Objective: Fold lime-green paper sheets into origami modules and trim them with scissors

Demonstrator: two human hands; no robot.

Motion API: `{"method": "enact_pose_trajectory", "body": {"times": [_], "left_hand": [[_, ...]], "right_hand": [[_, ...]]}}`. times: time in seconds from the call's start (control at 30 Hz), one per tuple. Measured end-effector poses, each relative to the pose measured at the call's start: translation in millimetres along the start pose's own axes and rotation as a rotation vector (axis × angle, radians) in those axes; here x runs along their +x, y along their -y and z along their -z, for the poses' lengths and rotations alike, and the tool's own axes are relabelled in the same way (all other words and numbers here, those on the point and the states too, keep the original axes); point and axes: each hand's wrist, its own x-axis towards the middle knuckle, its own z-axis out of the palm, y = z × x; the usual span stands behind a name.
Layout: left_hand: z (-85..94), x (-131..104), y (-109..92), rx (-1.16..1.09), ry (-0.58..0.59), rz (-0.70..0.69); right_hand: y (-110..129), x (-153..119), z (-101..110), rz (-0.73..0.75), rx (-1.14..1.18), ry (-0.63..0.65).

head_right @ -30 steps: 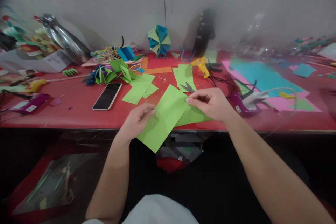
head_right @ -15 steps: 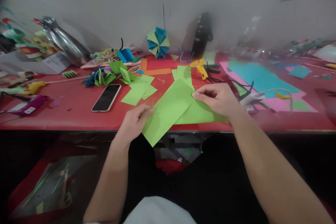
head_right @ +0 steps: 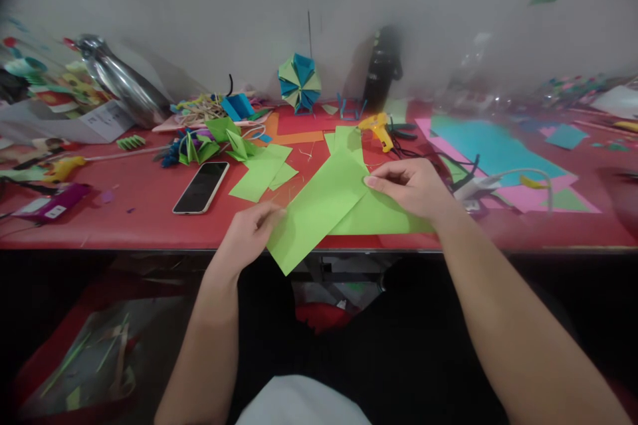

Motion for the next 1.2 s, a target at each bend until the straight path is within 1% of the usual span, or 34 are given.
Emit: {"method": "enact_pose_trajectory", "body": {"times": [0.1, 0.17, 0.27, 0.37, 0.43, 0.5, 0.63, 0.77, 0.97, 1.07, 1.2], "left_hand": [[4.7, -2, 3, -0.036, 0.098, 0.014], [6.7, -3, 3, -0.097, 0.116, 0.033], [3.9, -2, -2, -0.187, 0.057, 0.046], [-4.8, 1, -11, -0.248, -0.038, 0.022], [-10.1, 3, -14, -0.292, -0.085, 0.001], [-12.4, 5, -13, -0.338, -0.109, -0.006], [-7.3, 4, -7, -0.392, -0.106, 0.019], [-0.8, 0, -4, -0.354, -0.040, 0.023], [0.7, -4, -1, -0.254, 0.022, -0.040], [2.3, -4, 2, -0.228, 0.053, -0.022], [4.3, -4, 5, -0.242, 0.056, 0.007]], "right_hand": [[0, -1, 0, 0.013, -0.010, 0.045], [0, -1, -4, 0.025, 0.014, 0.080], [1, -3, -18, 0.039, 0.081, 0.141], [4, -7, -35, 0.054, 0.137, 0.204], [6, -9, -41, 0.060, 0.150, 0.214], [7, -10, -42, 0.063, 0.150, 0.182], [7, -9, -32, 0.064, 0.162, 0.096], [8, -8, -20, 0.054, 0.156, 0.014], [11, -8, -11, 0.062, 0.119, -0.010], [7, -6, -4, 0.042, 0.124, -0.023], [-2, -3, 6, 0.065, 0.084, -0.093]]}}
